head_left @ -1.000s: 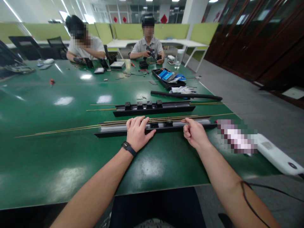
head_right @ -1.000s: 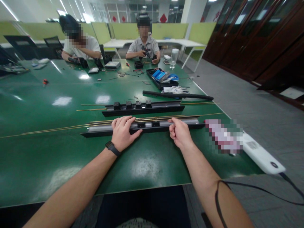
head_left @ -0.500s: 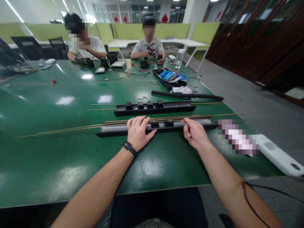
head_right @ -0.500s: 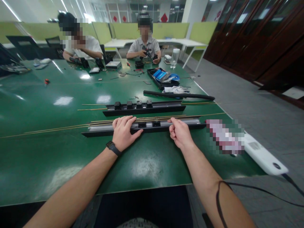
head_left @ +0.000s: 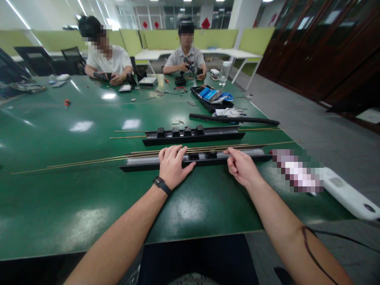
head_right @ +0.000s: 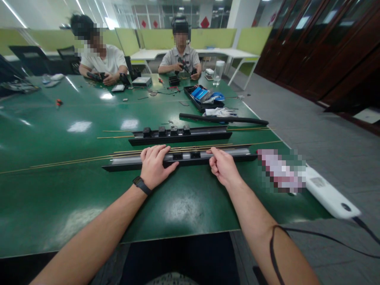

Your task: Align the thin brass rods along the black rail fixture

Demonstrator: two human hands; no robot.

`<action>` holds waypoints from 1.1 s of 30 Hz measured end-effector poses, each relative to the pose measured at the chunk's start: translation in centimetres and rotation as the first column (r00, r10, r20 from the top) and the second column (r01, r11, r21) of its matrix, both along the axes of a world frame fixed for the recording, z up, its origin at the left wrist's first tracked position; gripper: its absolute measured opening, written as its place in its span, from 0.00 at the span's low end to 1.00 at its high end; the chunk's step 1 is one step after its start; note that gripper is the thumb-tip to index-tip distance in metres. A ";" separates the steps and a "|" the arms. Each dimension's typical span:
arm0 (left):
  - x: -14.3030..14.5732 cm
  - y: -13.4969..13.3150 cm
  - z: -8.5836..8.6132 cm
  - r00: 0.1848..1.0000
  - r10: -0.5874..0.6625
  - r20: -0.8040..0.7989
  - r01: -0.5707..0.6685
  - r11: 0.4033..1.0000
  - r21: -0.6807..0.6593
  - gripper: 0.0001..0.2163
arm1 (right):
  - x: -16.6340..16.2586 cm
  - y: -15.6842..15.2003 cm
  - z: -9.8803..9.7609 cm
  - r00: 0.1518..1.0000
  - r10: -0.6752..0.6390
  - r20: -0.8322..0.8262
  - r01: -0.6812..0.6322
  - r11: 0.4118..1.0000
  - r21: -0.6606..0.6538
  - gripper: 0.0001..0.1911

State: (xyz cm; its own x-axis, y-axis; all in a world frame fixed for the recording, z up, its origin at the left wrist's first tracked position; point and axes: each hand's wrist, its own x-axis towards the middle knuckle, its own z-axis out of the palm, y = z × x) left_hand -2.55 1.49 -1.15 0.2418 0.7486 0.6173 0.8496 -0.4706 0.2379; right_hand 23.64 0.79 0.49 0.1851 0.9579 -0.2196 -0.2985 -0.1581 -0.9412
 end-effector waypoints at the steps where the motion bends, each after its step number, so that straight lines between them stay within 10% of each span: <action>1: 0.0 0.0 0.0 1.000 0.000 0.000 0.000 1.000 -0.002 0.24 | 0.0 0.0 0.0 1.000 0.021 0.007 -0.021 1.000 -0.002 0.16; 33: -0.1 0.1 -0.1 1.000 -0.003 0.007 0.003 1.000 0.011 0.23 | -0.2 0.1 -0.1 0.999 0.040 -0.030 -0.041 0.999 -0.033 0.16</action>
State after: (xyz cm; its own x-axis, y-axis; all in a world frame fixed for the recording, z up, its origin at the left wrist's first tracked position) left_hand -2.63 1.57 -1.25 0.2397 0.7409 0.6274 0.8462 -0.4762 0.2390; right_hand 23.48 0.85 0.43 0.1393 0.9564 -0.2567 -0.3190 -0.2021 -0.9260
